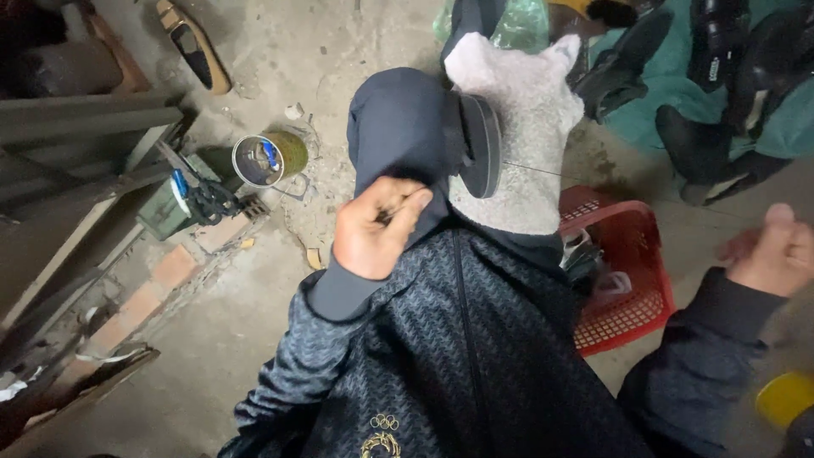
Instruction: Hand-sewing a strap onto a sandal sole using a sewing awl and thread.
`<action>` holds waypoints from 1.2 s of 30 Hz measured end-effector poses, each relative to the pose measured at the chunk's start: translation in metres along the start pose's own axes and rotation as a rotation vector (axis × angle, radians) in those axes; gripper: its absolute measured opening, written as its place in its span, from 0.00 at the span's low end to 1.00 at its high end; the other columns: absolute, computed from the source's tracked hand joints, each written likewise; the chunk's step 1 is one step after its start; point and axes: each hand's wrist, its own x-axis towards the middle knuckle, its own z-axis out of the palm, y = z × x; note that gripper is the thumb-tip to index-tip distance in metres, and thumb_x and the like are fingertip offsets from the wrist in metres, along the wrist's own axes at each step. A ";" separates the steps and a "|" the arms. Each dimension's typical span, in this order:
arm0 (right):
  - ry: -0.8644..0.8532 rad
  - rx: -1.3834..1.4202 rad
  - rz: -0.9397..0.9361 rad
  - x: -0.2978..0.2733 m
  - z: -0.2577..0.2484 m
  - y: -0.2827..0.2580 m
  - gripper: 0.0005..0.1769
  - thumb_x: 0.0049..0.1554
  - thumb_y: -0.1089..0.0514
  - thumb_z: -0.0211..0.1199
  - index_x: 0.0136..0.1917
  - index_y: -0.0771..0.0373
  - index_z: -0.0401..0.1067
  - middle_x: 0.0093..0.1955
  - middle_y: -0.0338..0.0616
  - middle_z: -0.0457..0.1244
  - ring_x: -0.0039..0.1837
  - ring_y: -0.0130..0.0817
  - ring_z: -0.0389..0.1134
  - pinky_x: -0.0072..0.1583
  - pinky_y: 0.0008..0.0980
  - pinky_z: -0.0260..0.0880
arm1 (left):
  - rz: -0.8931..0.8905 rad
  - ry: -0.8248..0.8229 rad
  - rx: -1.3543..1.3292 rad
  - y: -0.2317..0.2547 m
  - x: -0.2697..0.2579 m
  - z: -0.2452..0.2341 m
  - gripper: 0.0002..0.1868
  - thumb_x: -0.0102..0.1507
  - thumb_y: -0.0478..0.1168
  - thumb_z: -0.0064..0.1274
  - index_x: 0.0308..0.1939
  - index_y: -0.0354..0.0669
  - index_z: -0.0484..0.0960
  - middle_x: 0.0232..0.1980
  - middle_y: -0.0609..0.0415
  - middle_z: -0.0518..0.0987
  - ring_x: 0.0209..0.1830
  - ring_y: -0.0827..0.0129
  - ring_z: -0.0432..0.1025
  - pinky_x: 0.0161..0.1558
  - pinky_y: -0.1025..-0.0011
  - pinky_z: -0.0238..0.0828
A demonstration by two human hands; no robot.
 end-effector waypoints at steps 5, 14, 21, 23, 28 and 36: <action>-0.120 -0.188 -0.104 -0.007 0.022 -0.012 0.32 0.88 0.57 0.61 0.40 0.62 0.61 0.31 0.53 0.58 0.32 0.41 0.62 0.39 0.39 0.62 | -0.022 0.147 0.025 0.002 -0.015 -0.021 0.03 0.67 0.38 0.61 0.40 0.43 0.84 0.27 0.64 0.75 0.27 0.81 0.66 0.33 0.78 0.68; -0.048 -0.138 -0.201 -0.001 -0.004 0.022 0.30 0.89 0.57 0.59 0.42 0.65 0.62 0.32 0.57 0.61 0.33 0.42 0.62 0.44 0.41 0.64 | 0.047 -0.039 -0.076 -0.007 -0.012 -0.016 0.05 0.70 0.28 0.48 0.48 0.36 0.78 0.40 0.51 0.80 0.36 0.73 0.76 0.45 0.75 0.77; 0.057 -0.381 -0.172 -0.007 -0.022 0.047 0.28 0.88 0.48 0.65 0.45 0.60 0.73 0.32 0.46 0.65 0.33 0.34 0.65 0.42 0.36 0.68 | 0.119 0.072 0.076 -0.003 0.001 0.004 0.05 0.66 0.37 0.61 0.38 0.44 0.80 0.33 0.61 0.81 0.29 0.80 0.71 0.36 0.76 0.75; -0.080 -0.453 -0.296 -0.031 -0.003 0.005 0.15 0.80 0.57 0.70 0.53 0.67 0.74 0.42 0.54 0.65 0.43 0.45 0.67 0.46 0.42 0.72 | 0.123 0.126 -0.038 -0.006 0.001 0.000 0.03 0.63 0.32 0.65 0.38 0.43 0.86 0.18 0.55 0.77 0.18 0.74 0.70 0.26 0.76 0.71; -0.333 -0.450 -0.589 -0.061 0.088 -0.107 0.14 0.69 0.63 0.76 0.61 0.74 0.76 0.56 0.61 0.66 0.58 0.60 0.69 0.57 0.50 0.72 | 0.145 0.100 -0.010 0.006 -0.004 0.001 0.03 0.64 0.30 0.61 0.38 0.42 0.86 0.19 0.54 0.78 0.18 0.65 0.73 0.27 0.72 0.73; -0.596 -0.118 -0.939 -0.107 0.196 -0.261 0.19 0.62 0.53 0.70 0.61 0.68 0.76 0.69 0.58 0.63 0.71 0.65 0.60 0.72 0.60 0.61 | 0.203 0.133 -0.038 0.007 -0.009 -0.001 0.03 0.62 0.31 0.65 0.38 0.39 0.86 0.17 0.53 0.74 0.16 0.63 0.72 0.25 0.72 0.72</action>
